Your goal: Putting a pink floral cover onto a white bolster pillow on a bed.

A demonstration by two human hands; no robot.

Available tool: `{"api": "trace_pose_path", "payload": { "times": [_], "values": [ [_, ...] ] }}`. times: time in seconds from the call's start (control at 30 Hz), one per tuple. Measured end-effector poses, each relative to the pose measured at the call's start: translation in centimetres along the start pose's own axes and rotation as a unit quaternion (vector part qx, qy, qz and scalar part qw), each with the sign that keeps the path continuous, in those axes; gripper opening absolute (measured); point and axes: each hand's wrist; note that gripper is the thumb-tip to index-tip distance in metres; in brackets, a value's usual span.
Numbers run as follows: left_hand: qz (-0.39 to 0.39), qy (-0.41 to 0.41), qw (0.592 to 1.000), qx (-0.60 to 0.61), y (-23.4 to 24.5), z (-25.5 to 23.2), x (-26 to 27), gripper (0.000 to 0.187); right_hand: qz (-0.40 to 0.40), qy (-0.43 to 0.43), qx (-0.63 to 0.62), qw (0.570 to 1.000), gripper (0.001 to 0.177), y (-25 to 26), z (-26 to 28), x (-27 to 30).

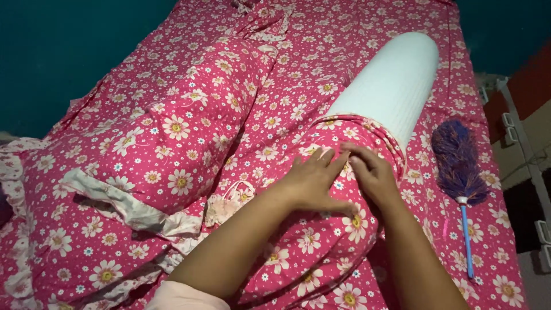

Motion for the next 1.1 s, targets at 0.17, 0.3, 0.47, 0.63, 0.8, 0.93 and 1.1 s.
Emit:
{"api": "trace_pose_path", "payload": {
  "times": [0.17, 0.3, 0.47, 0.63, 0.8, 0.93, 1.1],
  "values": [
    [0.045, 0.042, 0.998, -0.032, -1.5, 3.2, -0.6, 0.123, -0.159, 0.041, -0.202, 0.965, 0.022, 1.5, -6.9, 0.7],
    [0.017, 0.026, 1.0, 0.0, -1.0, 6.6, -0.2, 0.113, -0.259, -0.017, -0.175, 0.95, 0.013, 3.5, -14.8, 1.1],
    [0.02, 0.076, 0.993, 0.085, -0.4, 9.5, -0.9, 0.108, -0.181, -0.358, -0.306, 0.864, 0.049, 0.9, -15.4, 2.4],
    [0.003, 0.154, 0.94, 0.304, 0.4, 10.5, -2.6, 0.108, -0.009, -0.399, -0.313, 0.862, 0.083, 0.0, -15.1, 2.6],
    [0.015, 0.16, 0.982, 0.102, -0.9, 12.9, -4.0, 0.101, -0.014, -0.393, -0.277, 0.877, 0.08, -0.7, -16.3, 1.4],
    [-0.001, 0.17, 0.974, 0.15, -3.1, 16.3, -4.7, 0.102, -0.084, -0.364, -0.317, 0.872, 0.077, -1.2, -17.7, -0.6],
    [-0.048, 0.166, 0.956, 0.239, -2.2, 15.5, -3.4, 0.099, -0.04, -0.327, -0.377, 0.866, 0.024, -2.1, -9.9, 0.5]
  ]
}}
Point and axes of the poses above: each hand's wrist, its own x-axis away from the middle knuckle, its own y-axis out of the back of the hand, z = x × y, and after that the axes turned 8 degrees about -y, right-handed
